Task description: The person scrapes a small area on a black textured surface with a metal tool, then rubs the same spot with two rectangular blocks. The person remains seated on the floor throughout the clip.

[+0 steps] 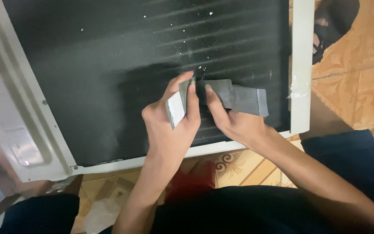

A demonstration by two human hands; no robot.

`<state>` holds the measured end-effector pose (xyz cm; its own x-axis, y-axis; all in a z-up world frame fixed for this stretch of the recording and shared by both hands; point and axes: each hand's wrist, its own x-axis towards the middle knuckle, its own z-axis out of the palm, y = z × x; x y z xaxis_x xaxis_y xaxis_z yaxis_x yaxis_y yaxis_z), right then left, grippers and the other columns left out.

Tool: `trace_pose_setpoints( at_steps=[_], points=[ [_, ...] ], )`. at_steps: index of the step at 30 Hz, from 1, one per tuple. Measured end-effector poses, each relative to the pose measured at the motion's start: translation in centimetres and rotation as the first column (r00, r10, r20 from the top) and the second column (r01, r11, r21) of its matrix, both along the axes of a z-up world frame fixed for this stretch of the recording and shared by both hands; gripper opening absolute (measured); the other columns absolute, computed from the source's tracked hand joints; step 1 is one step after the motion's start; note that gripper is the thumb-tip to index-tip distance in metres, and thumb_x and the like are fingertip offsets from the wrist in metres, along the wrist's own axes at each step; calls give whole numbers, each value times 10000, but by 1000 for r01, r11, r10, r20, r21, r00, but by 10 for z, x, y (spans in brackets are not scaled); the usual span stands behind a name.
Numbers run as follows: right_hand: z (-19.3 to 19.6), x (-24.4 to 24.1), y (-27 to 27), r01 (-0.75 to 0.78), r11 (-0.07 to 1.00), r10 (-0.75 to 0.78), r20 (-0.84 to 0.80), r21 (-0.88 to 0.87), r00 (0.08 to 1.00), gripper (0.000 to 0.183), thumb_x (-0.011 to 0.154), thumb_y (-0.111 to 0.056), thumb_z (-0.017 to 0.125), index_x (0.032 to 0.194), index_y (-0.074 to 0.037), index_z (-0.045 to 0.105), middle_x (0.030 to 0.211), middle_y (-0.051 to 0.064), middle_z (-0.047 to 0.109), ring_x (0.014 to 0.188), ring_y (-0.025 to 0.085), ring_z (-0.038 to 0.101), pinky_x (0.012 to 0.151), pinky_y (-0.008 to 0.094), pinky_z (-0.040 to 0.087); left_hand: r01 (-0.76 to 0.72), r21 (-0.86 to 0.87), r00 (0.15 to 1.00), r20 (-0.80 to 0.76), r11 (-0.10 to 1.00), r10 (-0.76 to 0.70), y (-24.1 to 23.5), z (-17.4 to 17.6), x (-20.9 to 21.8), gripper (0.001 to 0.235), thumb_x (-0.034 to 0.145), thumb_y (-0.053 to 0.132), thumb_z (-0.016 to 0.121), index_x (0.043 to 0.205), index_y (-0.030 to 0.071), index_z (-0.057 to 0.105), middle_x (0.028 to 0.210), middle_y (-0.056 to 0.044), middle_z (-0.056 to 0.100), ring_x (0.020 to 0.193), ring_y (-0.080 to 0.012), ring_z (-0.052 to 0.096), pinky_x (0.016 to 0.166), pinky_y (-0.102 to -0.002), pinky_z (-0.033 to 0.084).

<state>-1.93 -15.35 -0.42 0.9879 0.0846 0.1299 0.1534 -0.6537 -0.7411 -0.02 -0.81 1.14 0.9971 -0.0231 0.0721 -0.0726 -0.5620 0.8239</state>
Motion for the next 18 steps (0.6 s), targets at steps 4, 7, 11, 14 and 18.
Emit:
trace_pose_setpoints(
  at_steps=[4, 7, 11, 14, 18],
  points=[
    [0, 2, 3, -37, 999, 36, 48, 15, 998, 148, 979, 41, 638, 848, 31, 708, 713, 86, 674, 505, 196, 550, 465, 339, 403, 39, 8, 999, 25, 999, -39, 3, -7, -1, 276, 893, -78, 680, 1160, -16, 648, 1062, -161, 788, 643, -185, 763, 546, -270, 584],
    [-1, 1, 5, 7, 1000, -7, 25, -5, 1000, 159, 985, 22, 649, 840, 34, 713, 684, 85, 654, 479, 192, 514, 446, 341, 377, 11, -24, 1000, 2, 1000, -11, 3, -5, -2, 297, 891, -79, 683, 1176, 1, 656, 979, -148, 799, 640, -167, 755, 560, -267, 571],
    [2, 2, 8, 37, 998, -37, 0, 49, 999, 148, 996, 35, 628, 857, 36, 678, 723, 88, 640, 530, 181, 513, 479, 324, 391, 23, -30, 1000, 5, 999, -23, 4, -6, -1, 291, 892, -74, 682, 1172, -5, 652, 971, -161, 797, 648, -179, 768, 550, -270, 579],
    [2, 2, 8, 42, 997, -42, -11, 62, 999, 153, 999, 36, 620, 854, 33, 669, 732, 89, 640, 545, 185, 524, 492, 324, 401, 25, -36, 1000, 12, 999, -25, 5, -8, -2, 291, 897, -73, 684, 1179, -9, 655, 919, -158, 796, 613, -161, 749, 523, -260, 566],
    [1, 2, 6, 14, 1000, -14, 1, 28, 1000, 166, 1003, 25, 617, 847, 23, 674, 721, 87, 647, 535, 188, 525, 491, 326, 405, 23, -34, 1000, 6, 999, -22, 5, -6, -1, 281, 904, -69, 683, 1178, -9, 668, 844, -143, 788, 525, -129, 689, 475, -248, 508]
  ],
)
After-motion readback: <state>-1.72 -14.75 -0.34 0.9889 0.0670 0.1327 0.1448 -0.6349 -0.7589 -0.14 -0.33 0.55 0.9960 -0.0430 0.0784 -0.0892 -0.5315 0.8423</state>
